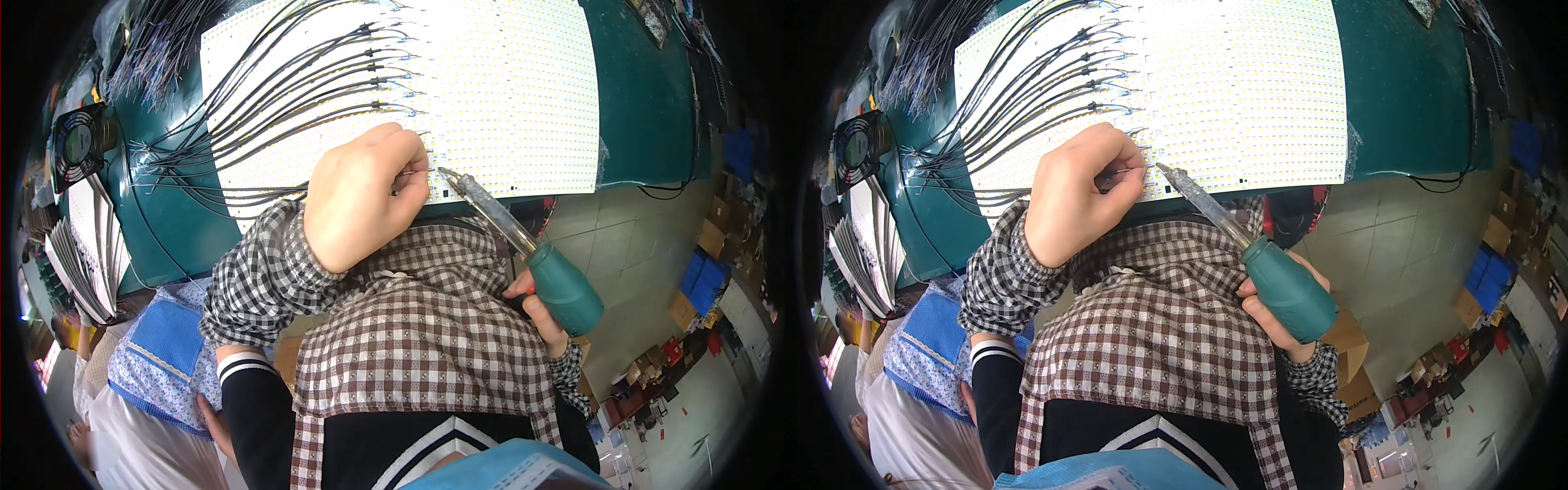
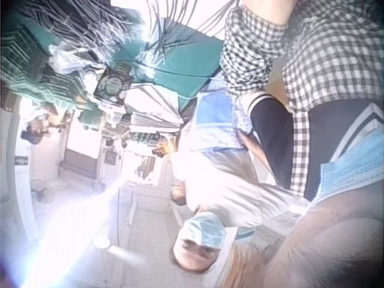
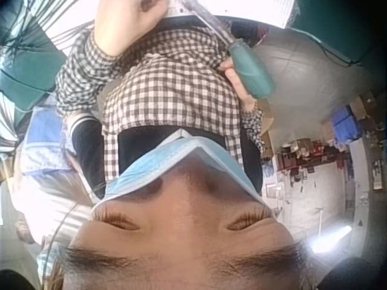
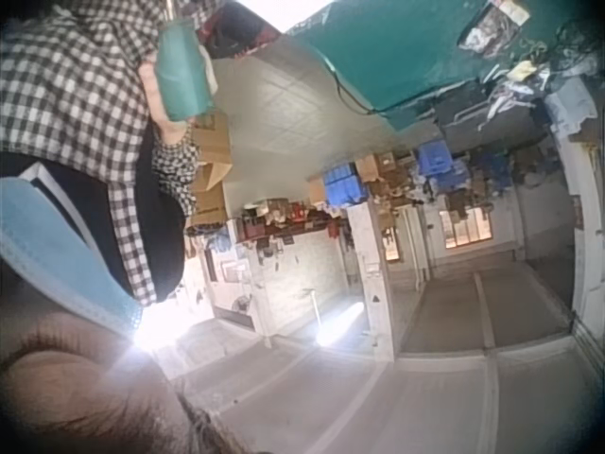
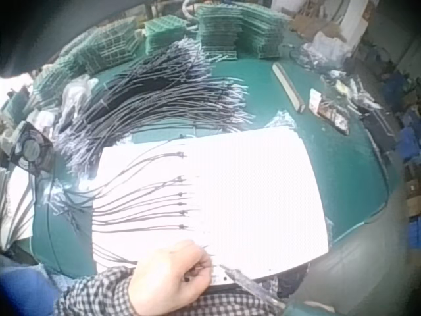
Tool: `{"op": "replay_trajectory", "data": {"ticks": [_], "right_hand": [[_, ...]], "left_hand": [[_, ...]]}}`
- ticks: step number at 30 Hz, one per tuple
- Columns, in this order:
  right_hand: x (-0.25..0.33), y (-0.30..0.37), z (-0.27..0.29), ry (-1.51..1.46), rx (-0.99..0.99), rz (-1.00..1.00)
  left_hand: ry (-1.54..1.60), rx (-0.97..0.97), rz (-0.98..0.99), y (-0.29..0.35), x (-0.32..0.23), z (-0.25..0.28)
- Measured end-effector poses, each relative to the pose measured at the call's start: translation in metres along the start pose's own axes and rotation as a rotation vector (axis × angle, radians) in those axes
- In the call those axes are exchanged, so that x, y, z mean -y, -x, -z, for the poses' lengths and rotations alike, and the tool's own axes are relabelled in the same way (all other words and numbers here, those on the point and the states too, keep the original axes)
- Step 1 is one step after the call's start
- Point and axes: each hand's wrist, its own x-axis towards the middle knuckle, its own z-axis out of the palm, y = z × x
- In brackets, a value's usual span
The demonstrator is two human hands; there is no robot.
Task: The person uses a soldering iron to attach wires to a large LED panel. They repeatedly heat the connection points and apply solder to secure the wires to the board.
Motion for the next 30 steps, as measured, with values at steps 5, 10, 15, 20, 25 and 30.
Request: {"op": "replay_trajectory", "data": {"ticks": [5,10,15,20,25,30], "right_hand": [[-0.001,-0.0013,0.0009,0.127,0.019,0.052],[0.0003,-0.0011,-0.0017,0.134,-0.003,0.05],[-0.0039,0.0007,-0.0001,0.22,0.011,0.086],[-0.006,-0.0034,0.0083,0.257,0.098,0.177],[0.0011,-0.0029,-0.0013,-0.064,-0.008,0.015],[-0.0043,-0.004,0.0009,-0.063,0.011,0.092]], "left_hand": [[-0.005,0.003,0.007,0.0005,-0.0005,0.0013],[-0.012,0.013,0.001,-0.0006,-0.0022,0.0004],[-0.022,0.01,0.003,0.0002,-0.0016,0.001],[-0.032,0.007,0.002,0.0004,-0.0028,0.0012],[-0.035,0.001,0.005,0.0005,-0.0022,0.0005],[-0.021,0.044,-0.008,0.0038,-0.0025,0.0063]]}}
